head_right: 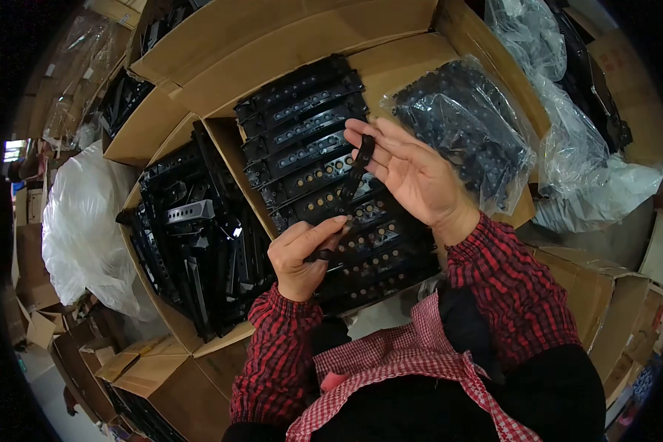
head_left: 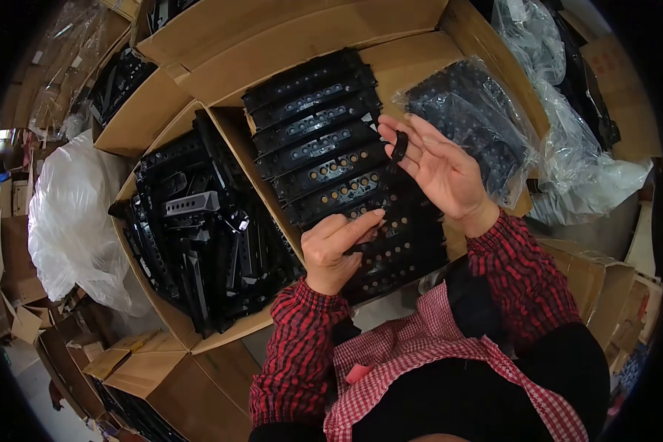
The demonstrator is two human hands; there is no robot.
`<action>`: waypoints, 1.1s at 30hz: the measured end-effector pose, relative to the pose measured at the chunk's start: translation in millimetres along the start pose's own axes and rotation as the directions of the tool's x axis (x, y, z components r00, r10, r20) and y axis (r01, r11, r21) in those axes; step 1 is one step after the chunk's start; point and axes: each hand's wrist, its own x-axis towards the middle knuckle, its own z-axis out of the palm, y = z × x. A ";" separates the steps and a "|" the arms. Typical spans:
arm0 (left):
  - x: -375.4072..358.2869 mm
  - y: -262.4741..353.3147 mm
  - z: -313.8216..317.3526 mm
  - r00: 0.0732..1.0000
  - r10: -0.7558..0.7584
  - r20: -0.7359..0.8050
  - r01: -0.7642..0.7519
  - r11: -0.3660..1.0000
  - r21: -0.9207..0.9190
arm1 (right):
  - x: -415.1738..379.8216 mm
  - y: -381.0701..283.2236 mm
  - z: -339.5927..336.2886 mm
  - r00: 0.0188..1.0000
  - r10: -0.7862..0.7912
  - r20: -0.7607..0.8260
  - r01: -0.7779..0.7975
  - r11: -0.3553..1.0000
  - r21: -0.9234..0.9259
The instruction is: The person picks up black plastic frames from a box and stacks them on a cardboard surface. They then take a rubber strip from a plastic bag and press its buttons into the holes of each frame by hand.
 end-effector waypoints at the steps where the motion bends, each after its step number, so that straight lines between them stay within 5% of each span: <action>1: -0.2 -0.7 -1.0 1.000 -0.014 -0.026 0.014 1.000 0.011 | -0.5 -1.0 -3.5 0.999 0.000 0.037 0.003 0.997 -0.073; 5: 0.8 -6.9 -0.1 0.992 -0.110 -0.058 0.113 0.993 0.045 | -0.9 -0.4 -23.1 0.992 0.089 0.090 -0.064 0.967 -0.248; 9: 4.8 -17.2 9.6 0.954 -0.237 -0.185 0.214 0.967 -0.137 | 4.5 7.4 -23.3 0.981 0.194 0.017 -0.163 0.865 -0.475; 11: 8.3 -17.9 12.4 0.827 -0.534 -0.175 0.455 0.819 -0.351 | 12.0 24.2 -38.6 0.964 0.266 -0.014 -0.244 0.860 -0.447; 12: 10.8 -18.8 11.3 0.825 -0.536 -0.178 0.458 0.819 -0.345 | 14.2 28.8 -40.6 0.963 0.270 -0.010 -0.246 0.863 -0.442; 15: 21.4 -23.1 4.5 0.487 -0.872 0.043 0.628 0.315 -0.711 | 21.4 46.5 -43.8 0.918 0.391 -0.070 -0.368 0.773 -0.516; 17: 26.1 -27.3 -0.4 0.435 -0.893 0.113 0.635 0.215 -0.742 | 22.4 62.2 -43.6 0.884 0.451 -0.127 -0.447 0.730 -0.516; 19: 28.2 -33.5 -7.6 0.343 -0.892 0.293 0.570 -0.050 -0.820 | 27.0 60.0 -37.4 0.896 0.429 -0.112 -0.412 0.713 -0.567; 22: 28.3 -49.4 -7.5 0.277 -0.899 0.338 0.576 -0.127 -0.808 | 36.2 56.0 -44.9 0.875 0.466 -0.135 -0.466 0.731 -0.498; 25: 27.9 -71.8 1.5 0.179 -0.952 0.247 0.664 -0.069 -0.745 | 45.0 49.2 -58.3 0.901 0.385 -0.198 -0.433 0.783 -0.447; 27: 27.7 -87.3 5.7 0.212 -0.964 0.159 0.691 0.033 -0.722 | 54.6 44.8 -69.2 0.906 0.381 -0.184 -0.422 0.783 -0.457; 31: 23.0 -125.8 12.5 0.353 -0.933 -0.076 0.865 0.356 -0.353 | 63.5 55.8 -83.8 0.915 0.340 -0.217 -0.403 0.789 -0.463; 33: 18.4 -134.8 16.9 0.405 -0.900 -0.160 0.884 0.431 -0.183 | 66.3 64.6 -91.0 0.998 0.024 -0.052 -0.055 0.187 -0.981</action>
